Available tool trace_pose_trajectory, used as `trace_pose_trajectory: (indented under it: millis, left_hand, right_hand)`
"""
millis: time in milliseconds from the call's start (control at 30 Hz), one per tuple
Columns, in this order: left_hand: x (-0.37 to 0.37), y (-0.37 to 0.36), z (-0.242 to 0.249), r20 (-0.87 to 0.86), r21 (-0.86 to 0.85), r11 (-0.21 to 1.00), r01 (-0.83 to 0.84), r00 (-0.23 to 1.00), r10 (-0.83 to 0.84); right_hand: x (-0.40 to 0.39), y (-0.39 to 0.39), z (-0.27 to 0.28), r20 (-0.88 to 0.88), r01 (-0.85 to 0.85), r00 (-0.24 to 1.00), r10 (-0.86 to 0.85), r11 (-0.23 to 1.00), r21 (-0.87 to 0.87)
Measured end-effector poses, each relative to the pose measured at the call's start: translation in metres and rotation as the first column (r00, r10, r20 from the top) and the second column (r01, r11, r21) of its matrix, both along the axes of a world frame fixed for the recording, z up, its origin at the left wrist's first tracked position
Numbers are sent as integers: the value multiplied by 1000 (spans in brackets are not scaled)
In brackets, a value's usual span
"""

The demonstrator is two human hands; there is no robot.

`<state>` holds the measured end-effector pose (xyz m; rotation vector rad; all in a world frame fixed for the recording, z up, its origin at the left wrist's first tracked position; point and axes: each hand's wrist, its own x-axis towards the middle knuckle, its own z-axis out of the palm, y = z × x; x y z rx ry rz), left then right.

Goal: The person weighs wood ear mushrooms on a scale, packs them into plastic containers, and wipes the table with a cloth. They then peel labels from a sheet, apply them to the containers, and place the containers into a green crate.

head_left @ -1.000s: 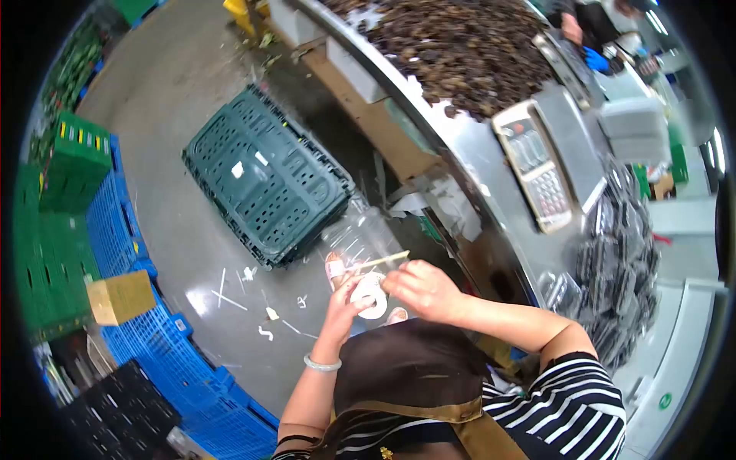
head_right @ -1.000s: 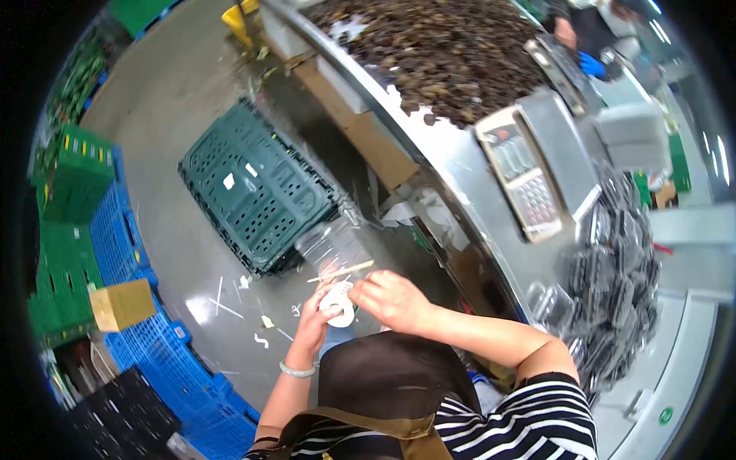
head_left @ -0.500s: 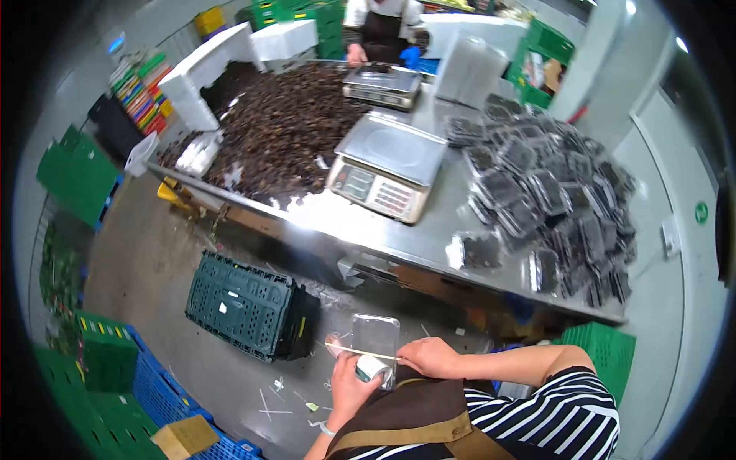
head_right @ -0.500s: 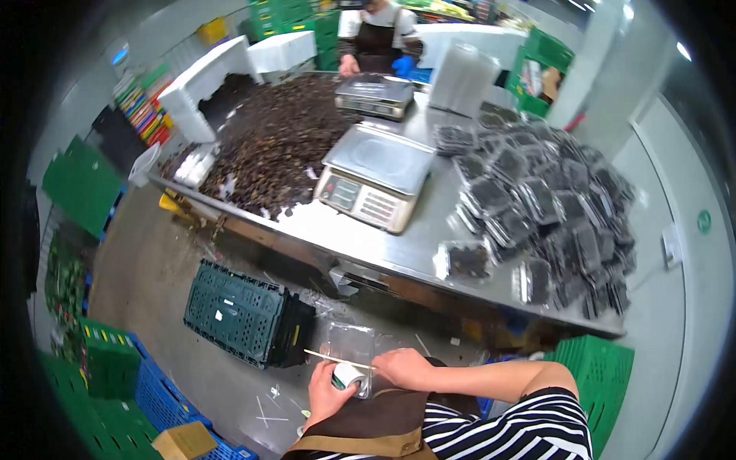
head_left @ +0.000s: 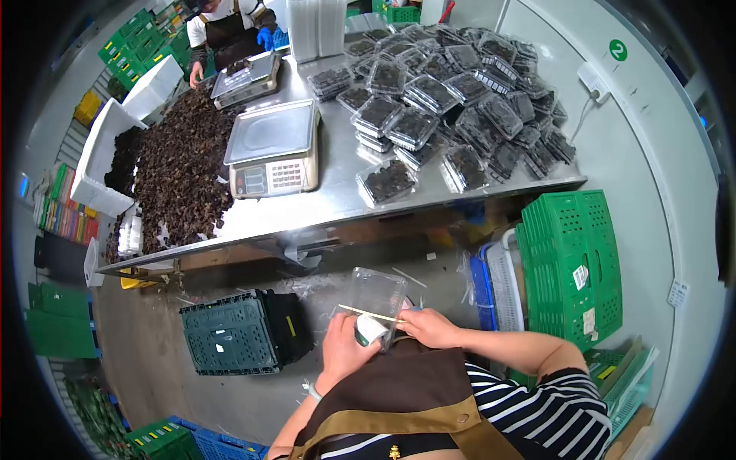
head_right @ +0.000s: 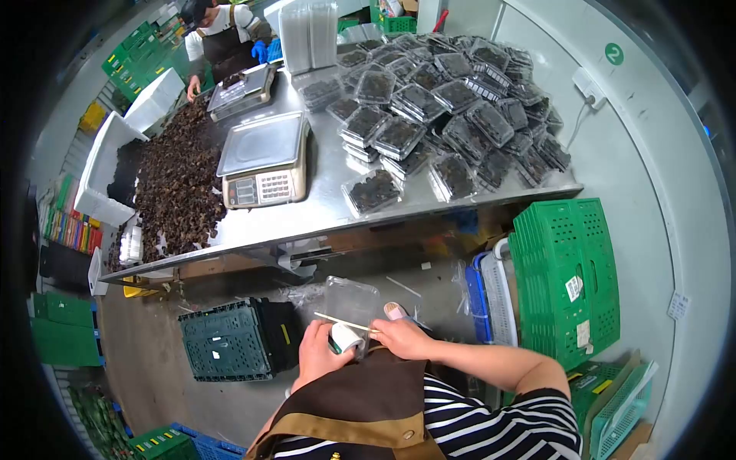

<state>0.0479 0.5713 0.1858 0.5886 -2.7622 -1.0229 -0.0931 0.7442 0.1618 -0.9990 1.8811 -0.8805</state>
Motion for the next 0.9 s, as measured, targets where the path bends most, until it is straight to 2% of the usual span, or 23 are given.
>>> trace_pose_trajectory:
  millis: [133,167,233,267,300,367,433,467,500,567,600,667,733,833,900]
  left_hand:
    - [13,5,0,79,42,999,28,996,-31]
    - [14,2,-3,106,53,999,6,994,-12]
    - [18,-7,-13,195,136,989,-58,980,31]
    - [20,-9,-16,203,143,989,-43,979,13]
    - [23,-10,-18,212,150,988,-29,977,-3]
    - [20,-12,-23,153,129,991,49,986,-68]
    - [10,-18,-43,57,232,972,42,997,-57]
    - [4,-18,-48,11,531,838,-126,990,142]
    - [-9,-18,-44,23,775,589,-231,941,339]
    - [-22,-33,-51,16,627,698,-345,902,431]
    - [-32,-33,-29,-18,510,792,-335,917,400]
    - [-44,-28,-26,-37,427,846,-318,929,368]
    - [-54,-22,-24,-60,355,871,-339,922,383]
    - [-66,-16,-19,-81,364,860,-357,908,411]
    - [-71,-10,-15,-118,292,899,-326,921,372]
  right_hand:
    - [27,31,-1,-265,22,964,-9,999,45]
    - [31,36,6,-256,75,965,-58,996,58]
    - [32,58,-1,-110,156,981,-159,987,-39]
    - [30,70,4,9,163,986,-166,977,137]
    - [34,82,-6,16,167,986,-169,983,77]
    - [35,79,10,29,214,976,-218,972,97]
    - [32,66,18,-1,295,955,-296,953,72]
    - [27,63,17,-46,274,961,-271,958,80]
    - [23,60,16,-97,257,964,-248,963,84]
    - [18,57,15,-153,246,956,-248,969,-33]
    - [17,58,15,-179,235,953,-246,968,-86]
    - [12,58,9,-223,219,945,-238,970,-108]
    - [5,58,7,-252,208,937,-240,967,-146]
    - [-5,57,6,-264,212,927,-267,952,-219]
    - [-10,57,6,-269,201,925,-268,947,-252]
